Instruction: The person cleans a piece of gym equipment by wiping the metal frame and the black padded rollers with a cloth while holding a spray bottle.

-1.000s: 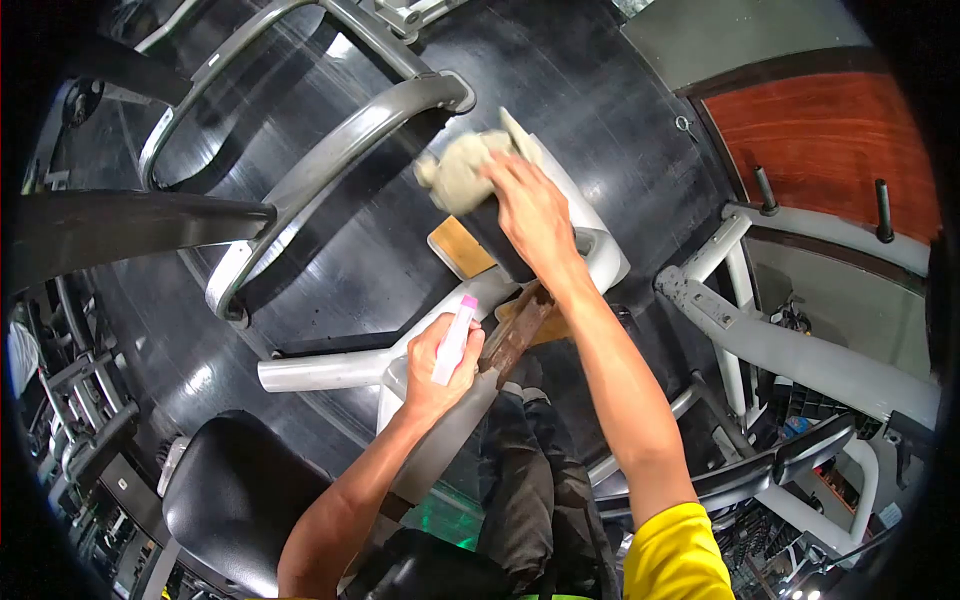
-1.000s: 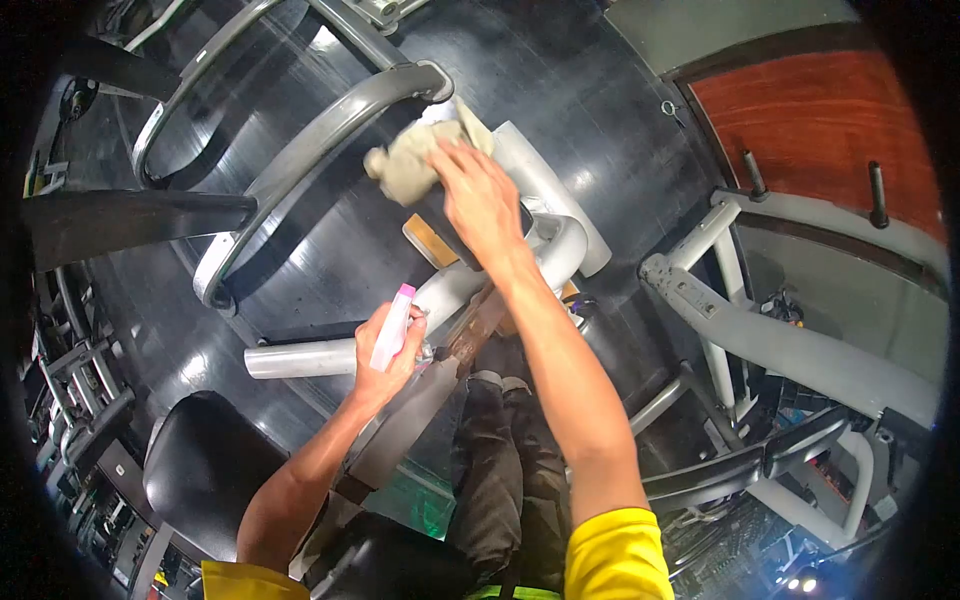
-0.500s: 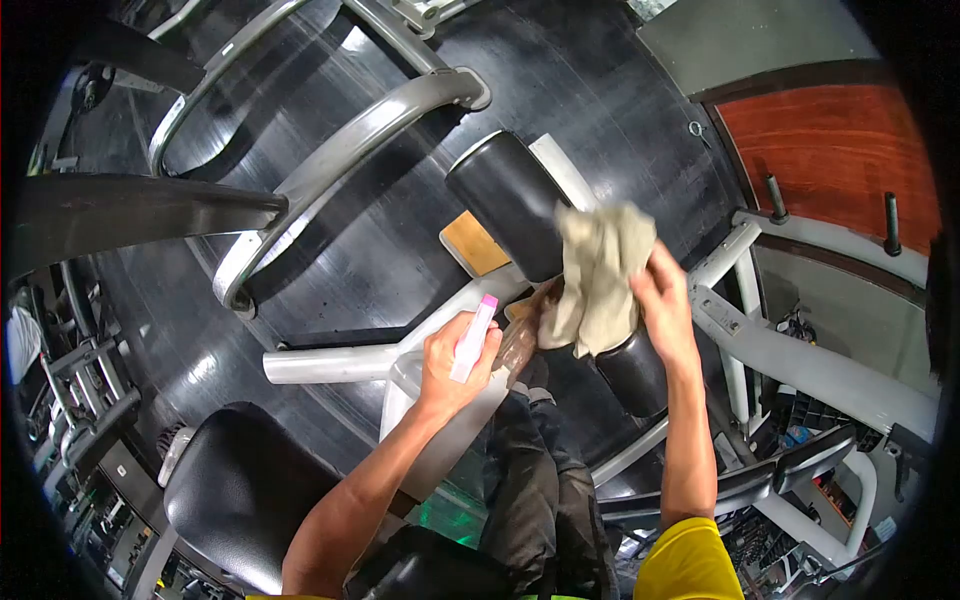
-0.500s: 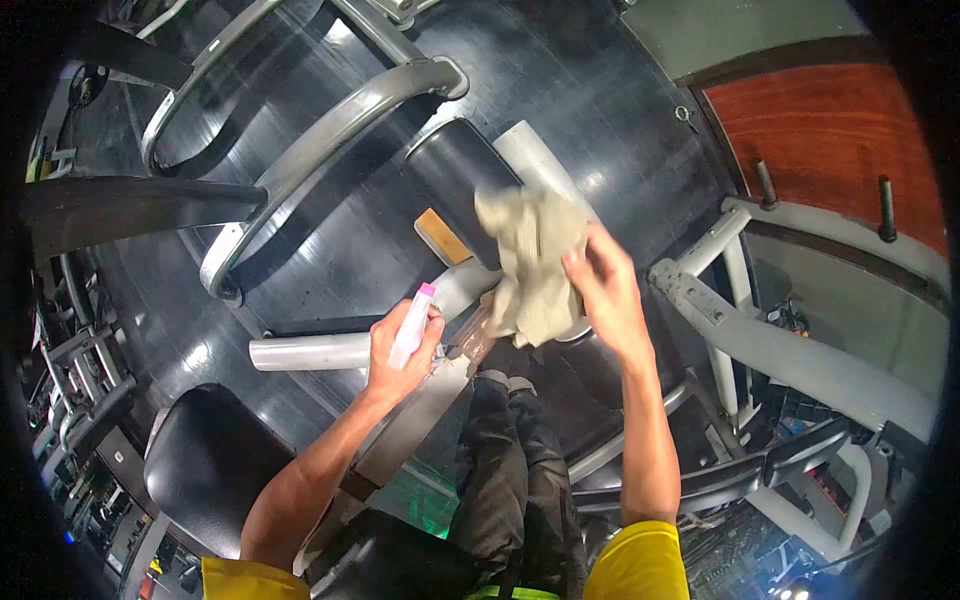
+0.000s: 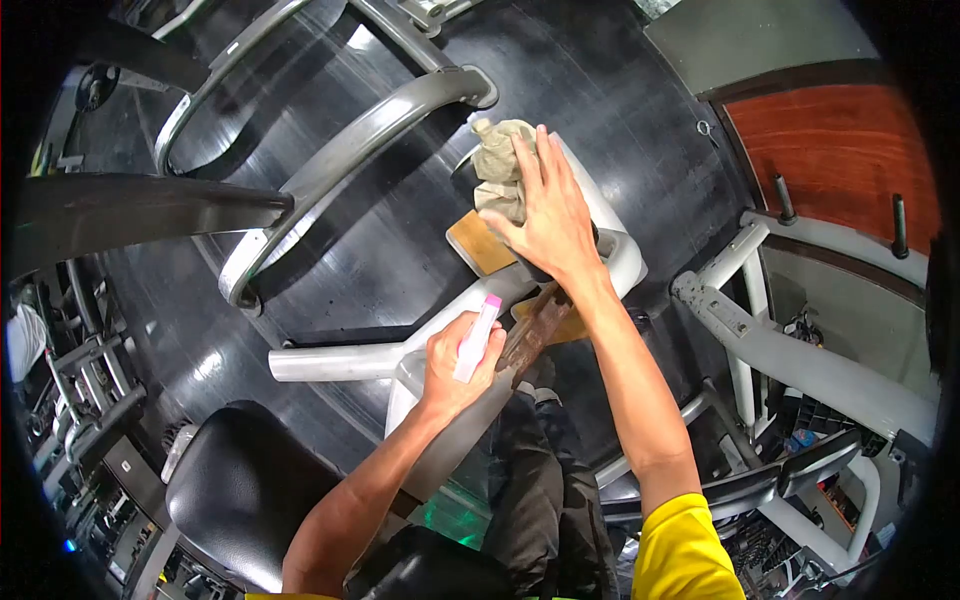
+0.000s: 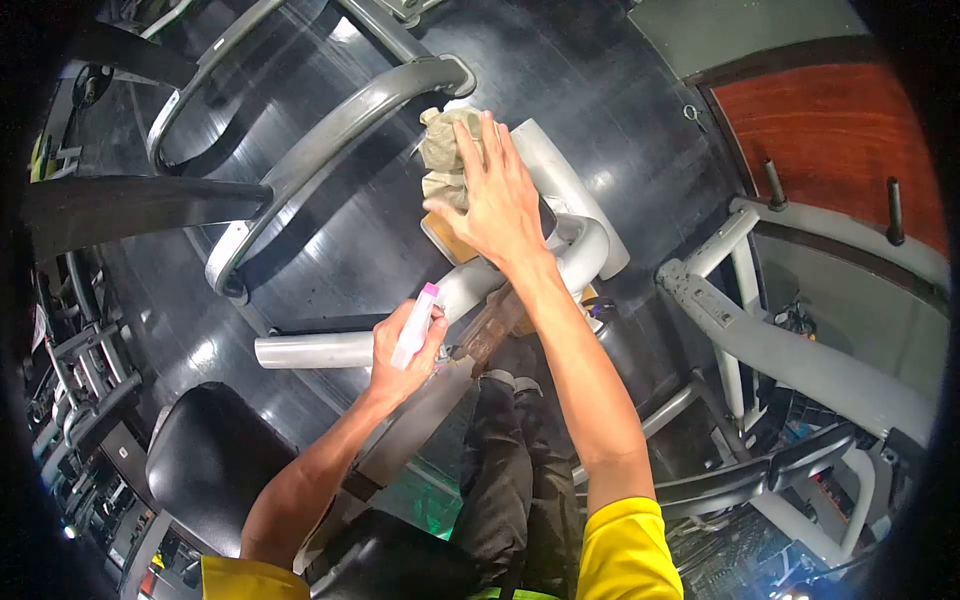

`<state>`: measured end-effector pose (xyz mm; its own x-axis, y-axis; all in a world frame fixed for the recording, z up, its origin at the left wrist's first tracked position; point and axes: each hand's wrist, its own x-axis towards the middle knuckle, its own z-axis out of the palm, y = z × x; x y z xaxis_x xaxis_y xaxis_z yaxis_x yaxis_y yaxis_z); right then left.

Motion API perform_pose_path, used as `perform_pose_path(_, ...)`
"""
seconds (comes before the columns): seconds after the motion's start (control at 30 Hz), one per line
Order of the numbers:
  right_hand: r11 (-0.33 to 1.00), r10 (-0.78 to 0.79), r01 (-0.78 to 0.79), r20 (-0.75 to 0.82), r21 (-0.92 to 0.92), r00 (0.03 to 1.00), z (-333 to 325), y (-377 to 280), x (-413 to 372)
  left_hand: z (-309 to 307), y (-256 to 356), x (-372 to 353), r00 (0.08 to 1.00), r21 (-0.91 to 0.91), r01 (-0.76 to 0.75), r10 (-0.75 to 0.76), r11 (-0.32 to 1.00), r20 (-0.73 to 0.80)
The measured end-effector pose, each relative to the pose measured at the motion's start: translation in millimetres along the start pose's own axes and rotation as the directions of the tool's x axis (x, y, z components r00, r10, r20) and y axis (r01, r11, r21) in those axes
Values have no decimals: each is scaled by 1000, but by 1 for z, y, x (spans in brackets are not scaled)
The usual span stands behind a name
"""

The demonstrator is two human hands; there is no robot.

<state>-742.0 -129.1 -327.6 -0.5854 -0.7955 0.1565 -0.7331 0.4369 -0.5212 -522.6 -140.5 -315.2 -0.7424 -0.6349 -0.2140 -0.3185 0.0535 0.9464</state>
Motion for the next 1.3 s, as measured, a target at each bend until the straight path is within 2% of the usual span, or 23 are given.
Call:
perform_pose_path(0.07,996,-48,53,57,-75,997,8,6,-4,0,0,0,1000,3,-1,1,1000,0)
perform_pose_path(0.13,995,-62,63,21,-78,998,15,11,-11,-1,1,0,999,-14,35,-35,999,-5)
perform_pose_path(0.2,982,-104,109,40,-152,994,14,22,-18,-3,2,1,1000,4,22,-22,1000,-10)
perform_pose_path(0.27,983,-114,112,-4,-144,993,6,27,-34,-4,1,2,1000,22,12,-12,1000,-13)
perform_pose_path(0.33,982,-142,149,68,-118,988,-10,35,-57,-4,2,3,1000,5,14,-14,1000,-20)
perform_pose_path(0.37,971,-153,168,100,-169,983,-20,38,-70,-3,2,2,1000,1,15,-15,1000,-17)
perform_pose_path(0.5,978,-104,139,210,-156,972,-58,53,-115,-1,5,3,1000,-6,9,-9,1000,-29)
perform_pose_path(0.57,997,13,-27,200,70,980,-63,70,-132,-1,6,3,999,-5,-2,2,1000,-33)
perform_pose_path(0.6,948,192,-245,247,204,950,-72,66,-129,-1,7,3,999,-2,-13,13,1000,-30)
perform_pose_path(0.67,899,326,-340,98,276,940,-71,64,-118,-1,7,2,999,2,-19,19,1000,-33)
perform_pose_path(0.7,885,354,-339,11,318,935,-67,62,-106,-1,5,2,999,-8,-26,26,1000,-34)
perform_pose_path(0.73,871,355,-286,-110,401,928,-62,48,-86,-1,4,2,999,-16,-32,31,999,-34)
perform_pose_path(0.77,893,302,-208,-189,398,934,-52,44,-70,-1,5,2,999,-13,-31,31,999,-33)
perform_pose_path(0.8,898,276,-182,-190,401,942,-42,36,-50,-2,7,2,1000,-15,0,0,1000,-30)
perform_pose_path(0.83,948,61,20,-244,318,968,-30,28,-24,-2,8,2,999,-18,33,-33,999,-25)
perform_pose_path(0.87,972,0,46,-197,229,980,-16,15,-3,-2,8,2,999,-17,34,-34,999,-22)
perform_pose_path(0.93,999,-33,33,8,6,999,30,9,21,-3,6,3,998,-33,54,-55,998,-26)
perform_pose_path(1.0,992,6,-15,-63,-129,998,41,-5,21,-6,7,5,999,-25,47,-47,999,-24)
perform_pose_path(1.03,991,6,-15,-63,-132,998,36,-2,16,-6,6,6,999,-12,33,-34,999,-25)
perform_pose_path(1.1,997,82,-82,-4,-14,997,18,7,-2,-7,2,6,999,4,22,-22,1000,-29)
perform_pose_path(1.23,986,136,-129,57,-106,989,-27,37,-75,-7,1,8,999,5,-1,1,1000,-51)
perform_pose_path(1.3,973,216,-203,130,-109,968,-55,43,-109,-8,0,8,998,31,-7,9,999,-56)
